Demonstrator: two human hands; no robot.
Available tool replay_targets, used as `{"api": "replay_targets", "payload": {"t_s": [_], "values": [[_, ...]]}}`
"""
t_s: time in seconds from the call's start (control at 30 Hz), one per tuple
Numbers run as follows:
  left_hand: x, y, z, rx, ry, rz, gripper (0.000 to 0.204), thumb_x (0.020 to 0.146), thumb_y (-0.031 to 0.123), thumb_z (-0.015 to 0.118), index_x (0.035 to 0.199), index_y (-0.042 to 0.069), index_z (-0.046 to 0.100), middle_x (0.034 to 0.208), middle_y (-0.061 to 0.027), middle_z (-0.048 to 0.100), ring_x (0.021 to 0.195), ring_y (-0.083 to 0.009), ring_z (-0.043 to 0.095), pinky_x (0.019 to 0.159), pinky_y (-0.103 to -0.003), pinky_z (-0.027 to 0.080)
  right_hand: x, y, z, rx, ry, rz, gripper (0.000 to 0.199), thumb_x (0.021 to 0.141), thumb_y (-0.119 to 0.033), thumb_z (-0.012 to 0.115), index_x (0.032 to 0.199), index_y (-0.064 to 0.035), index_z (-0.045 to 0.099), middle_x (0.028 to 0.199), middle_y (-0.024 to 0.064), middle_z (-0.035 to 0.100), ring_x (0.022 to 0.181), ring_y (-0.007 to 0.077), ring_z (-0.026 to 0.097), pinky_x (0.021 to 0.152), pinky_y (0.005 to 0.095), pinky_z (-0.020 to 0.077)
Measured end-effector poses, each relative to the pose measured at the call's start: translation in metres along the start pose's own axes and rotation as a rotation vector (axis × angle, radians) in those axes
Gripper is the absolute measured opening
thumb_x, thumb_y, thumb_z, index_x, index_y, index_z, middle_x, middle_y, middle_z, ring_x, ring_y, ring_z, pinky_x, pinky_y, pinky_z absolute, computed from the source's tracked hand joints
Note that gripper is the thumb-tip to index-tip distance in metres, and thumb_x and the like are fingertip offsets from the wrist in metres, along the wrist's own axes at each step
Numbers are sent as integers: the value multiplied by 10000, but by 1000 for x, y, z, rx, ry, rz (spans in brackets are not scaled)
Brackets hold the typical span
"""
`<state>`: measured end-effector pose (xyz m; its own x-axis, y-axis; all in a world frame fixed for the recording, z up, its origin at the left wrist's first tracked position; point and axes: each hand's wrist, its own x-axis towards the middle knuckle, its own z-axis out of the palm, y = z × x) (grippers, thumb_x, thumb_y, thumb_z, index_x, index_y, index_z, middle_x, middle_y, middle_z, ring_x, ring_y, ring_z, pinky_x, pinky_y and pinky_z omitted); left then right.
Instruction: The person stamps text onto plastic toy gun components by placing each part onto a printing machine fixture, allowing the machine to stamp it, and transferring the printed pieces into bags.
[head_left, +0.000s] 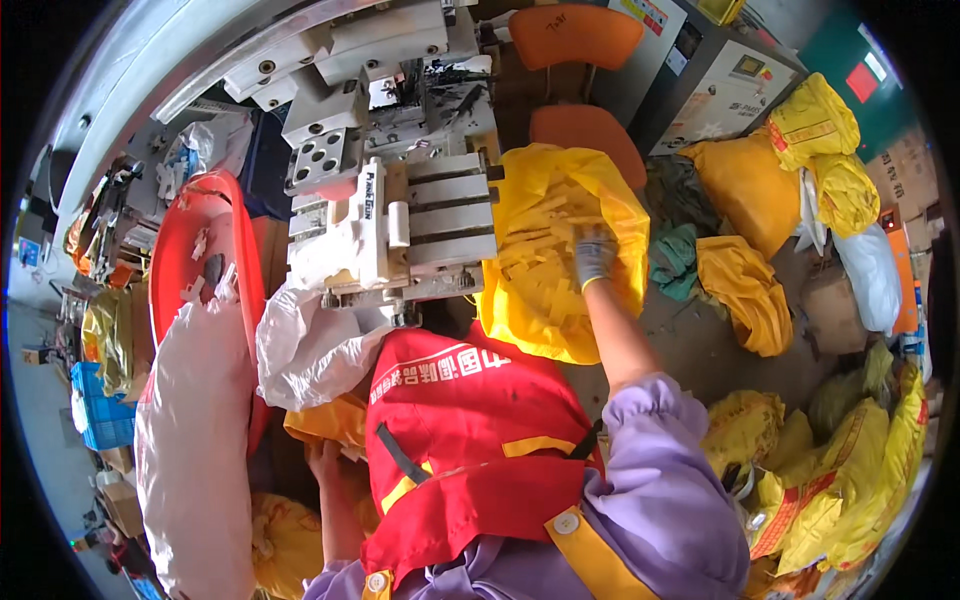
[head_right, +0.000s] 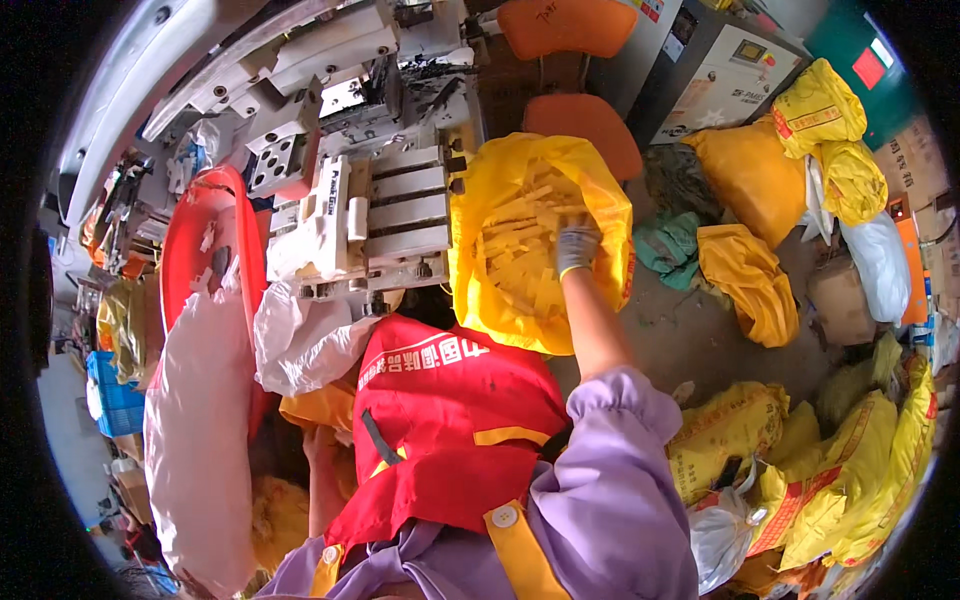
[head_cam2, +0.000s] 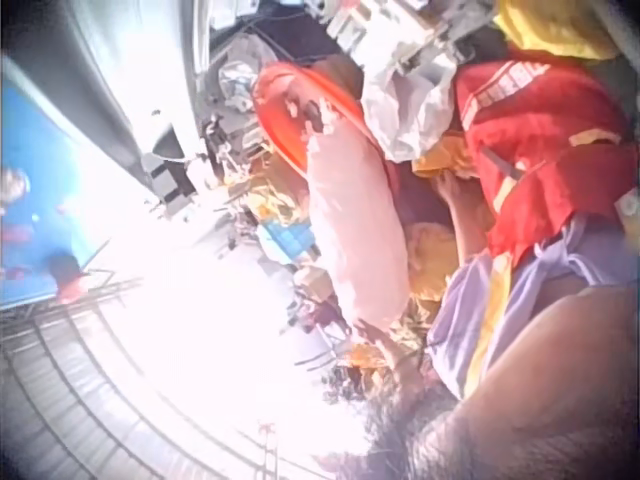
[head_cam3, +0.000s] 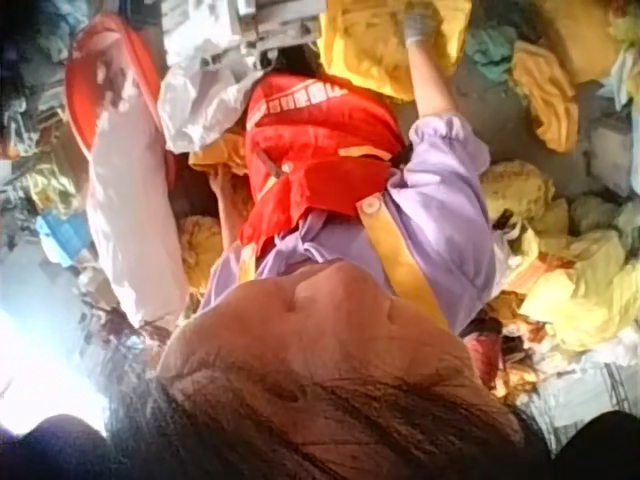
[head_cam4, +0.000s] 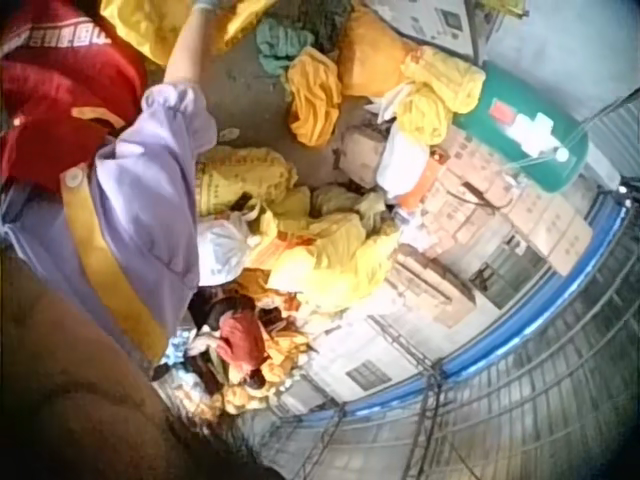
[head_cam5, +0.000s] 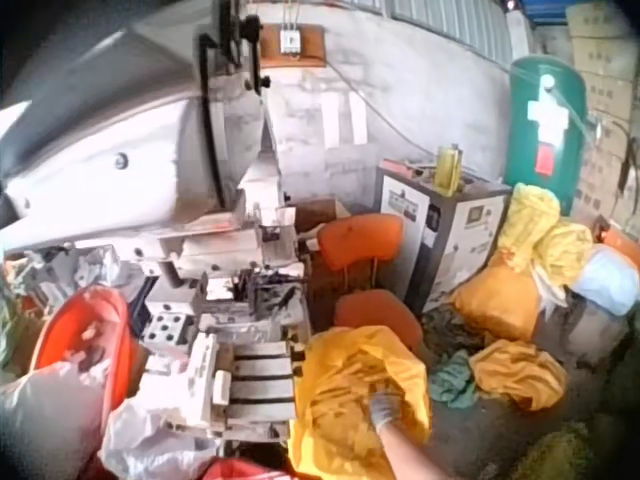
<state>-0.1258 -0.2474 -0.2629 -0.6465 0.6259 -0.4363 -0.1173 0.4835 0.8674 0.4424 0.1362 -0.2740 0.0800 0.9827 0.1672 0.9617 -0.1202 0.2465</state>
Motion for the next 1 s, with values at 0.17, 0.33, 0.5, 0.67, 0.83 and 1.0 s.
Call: {"api": "replay_targets", "payload": {"t_s": [0.17,0.33,0.5,0.67,0.83,1.0], "values": [[26,-26,-16,80,-118,72,270,826,99,594,1057,-40,602,1010,-71,613,910,-133,562,754,-283,471,0,26,21,-53,-230,152,445,844,-161,431,1288,-174,461,1115,164,586,983,297,593,750,445,483],[6,27,6,296,271,388,207,821,13,559,1022,-22,595,920,-47,601,836,-153,557,789,-278,453,-42,40,-50,454,-72,-173,381,768,-216,553,1133,-116,595,854,222,629,820,333,620,705,436,481],[6,161,85,13,366,686,265,815,-22,561,1077,11,569,1016,-68,583,941,-169,550,864,-287,428,-63,47,-103,529,-328,-214,427,711,-229,667,1134,-196,611,956,171,628,904,321,603,754,432,479],[-61,326,189,383,80,1282,413,733,-23,640,1132,55,569,1109,-140,571,1073,-294,523,931,-378,402,-68,65,-201,1304,-134,-226,403,811,-65,582,1213,-55,555,1003,115,615,862,194,610,727,279,486],[-46,377,234,624,100,1524,143,816,193,600,893,74,623,821,-91,613,736,-277,578,655,-397,448,-70,37,-312,1566,73,-197,467,802,-99,590,1251,3,508,1201,83,539,1015,151,531,895,271,413],[-54,395,186,298,316,1276,209,891,173,528,910,3,649,839,-136,647,760,-271,625,715,-339,479,-47,-52,-355,1327,379,-661,491,689,48,656,1161,-78,603,1052,123,588,971,251,559,848,335,450]]}}
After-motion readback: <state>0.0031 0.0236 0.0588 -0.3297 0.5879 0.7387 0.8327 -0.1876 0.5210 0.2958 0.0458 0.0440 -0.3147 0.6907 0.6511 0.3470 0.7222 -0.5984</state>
